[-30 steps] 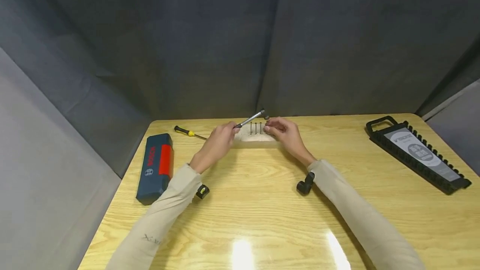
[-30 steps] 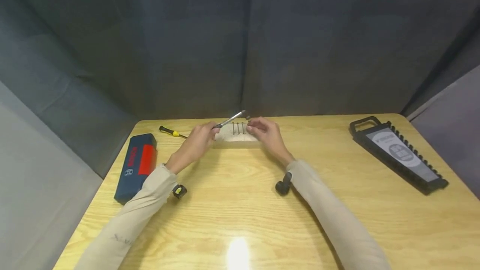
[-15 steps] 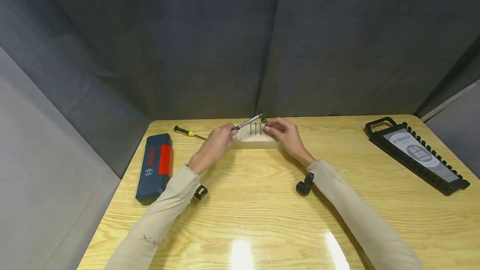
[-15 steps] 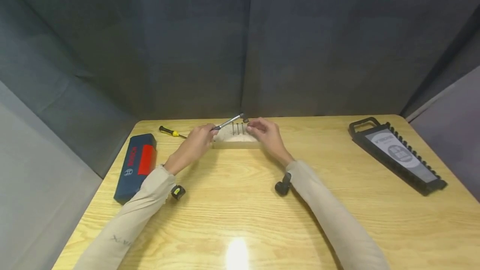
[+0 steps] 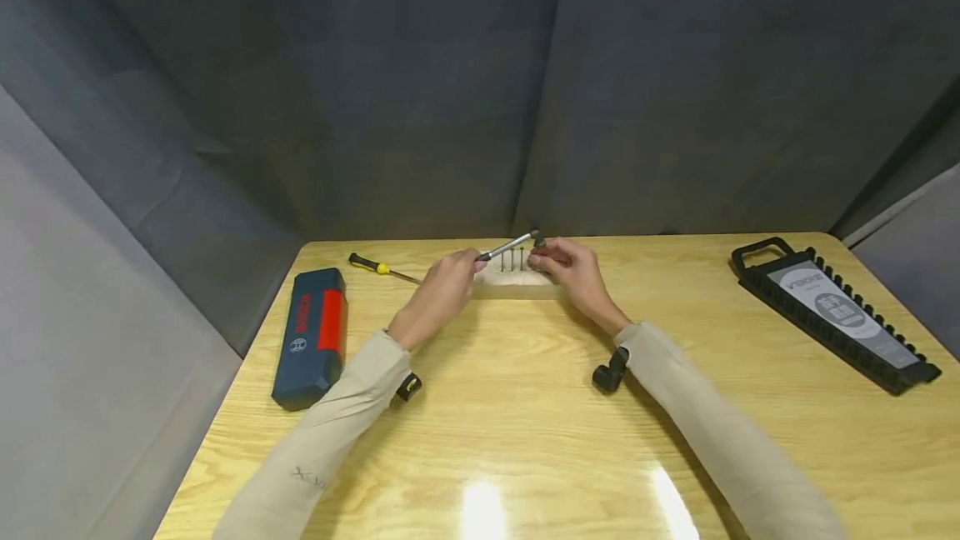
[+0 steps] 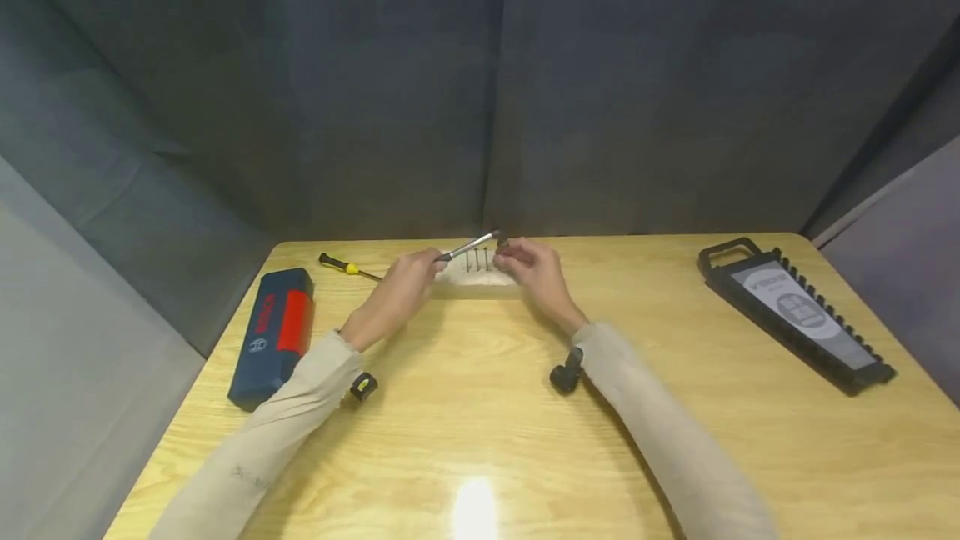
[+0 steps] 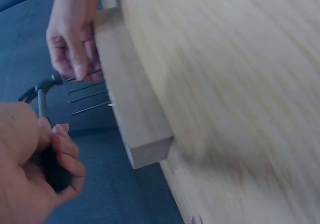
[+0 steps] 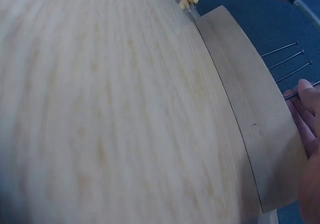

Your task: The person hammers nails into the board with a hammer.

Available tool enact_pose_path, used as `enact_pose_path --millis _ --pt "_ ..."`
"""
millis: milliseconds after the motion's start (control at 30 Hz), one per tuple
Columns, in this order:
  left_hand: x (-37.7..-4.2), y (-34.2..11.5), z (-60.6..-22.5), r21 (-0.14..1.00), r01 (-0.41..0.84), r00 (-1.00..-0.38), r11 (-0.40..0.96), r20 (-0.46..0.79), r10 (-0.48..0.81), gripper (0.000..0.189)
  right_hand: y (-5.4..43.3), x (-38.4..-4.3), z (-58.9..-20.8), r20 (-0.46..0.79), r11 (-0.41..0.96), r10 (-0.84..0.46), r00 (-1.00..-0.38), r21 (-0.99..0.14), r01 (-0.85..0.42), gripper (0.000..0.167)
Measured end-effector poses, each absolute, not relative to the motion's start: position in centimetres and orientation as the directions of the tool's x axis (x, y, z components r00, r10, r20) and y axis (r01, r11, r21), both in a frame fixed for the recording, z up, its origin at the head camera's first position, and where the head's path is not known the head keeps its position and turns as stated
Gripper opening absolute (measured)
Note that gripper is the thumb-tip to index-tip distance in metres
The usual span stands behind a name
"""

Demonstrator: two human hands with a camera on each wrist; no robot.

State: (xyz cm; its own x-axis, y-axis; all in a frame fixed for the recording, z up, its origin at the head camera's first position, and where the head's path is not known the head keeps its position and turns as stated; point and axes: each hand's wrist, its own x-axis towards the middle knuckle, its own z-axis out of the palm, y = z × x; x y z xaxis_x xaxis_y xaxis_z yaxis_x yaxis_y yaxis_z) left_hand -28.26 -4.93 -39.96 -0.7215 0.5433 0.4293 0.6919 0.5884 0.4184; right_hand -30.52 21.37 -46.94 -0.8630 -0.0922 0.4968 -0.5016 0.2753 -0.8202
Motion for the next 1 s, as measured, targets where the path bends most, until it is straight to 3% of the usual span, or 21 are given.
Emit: enact_pose_path --millis 100,267,433,600,833,1000 --pt "-28.0 -5.3 -40.1 0.454 0.663 -0.747 0.595 0.447 0.492 0.022 20.9 -30.7 -47.2 0.487 0.267 -0.108 -0.867 -0.825 -0.497 0.015" --pt "-28.0 -5.6 -40.1 0.420 0.686 -0.720 0.594 0.511 0.470 0.018 20.3 -30.3 -46.4 0.478 0.276 -0.114 -0.871 -0.827 -0.490 0.015" --pt "-27.8 -4.9 -40.9 0.372 0.693 -0.716 0.617 0.454 0.530 0.022 20.3 -28.9 -44.9 0.472 0.268 -0.088 -0.877 -0.837 -0.477 0.012" --pt "-27.6 -4.5 -40.5 0.412 0.668 -0.739 0.619 0.459 0.493 0.023 20.6 -28.4 -44.2 0.459 0.252 -0.104 -0.883 -0.846 -0.469 0.014" --pt "-27.5 -4.3 -38.1 0.437 0.756 -0.640 0.488 0.651 0.408 0.018 20.8 -28.6 -45.1 0.479 0.227 -0.107 -0.871 -0.841 -0.491 0.015" --pt "-27.7 -4.7 -39.5 0.423 0.703 -0.709 0.571 0.480 0.516 0.021 20.5 -28.6 -45.0 0.488 0.247 -0.099 -0.867 -0.832 -0.496 0.015"
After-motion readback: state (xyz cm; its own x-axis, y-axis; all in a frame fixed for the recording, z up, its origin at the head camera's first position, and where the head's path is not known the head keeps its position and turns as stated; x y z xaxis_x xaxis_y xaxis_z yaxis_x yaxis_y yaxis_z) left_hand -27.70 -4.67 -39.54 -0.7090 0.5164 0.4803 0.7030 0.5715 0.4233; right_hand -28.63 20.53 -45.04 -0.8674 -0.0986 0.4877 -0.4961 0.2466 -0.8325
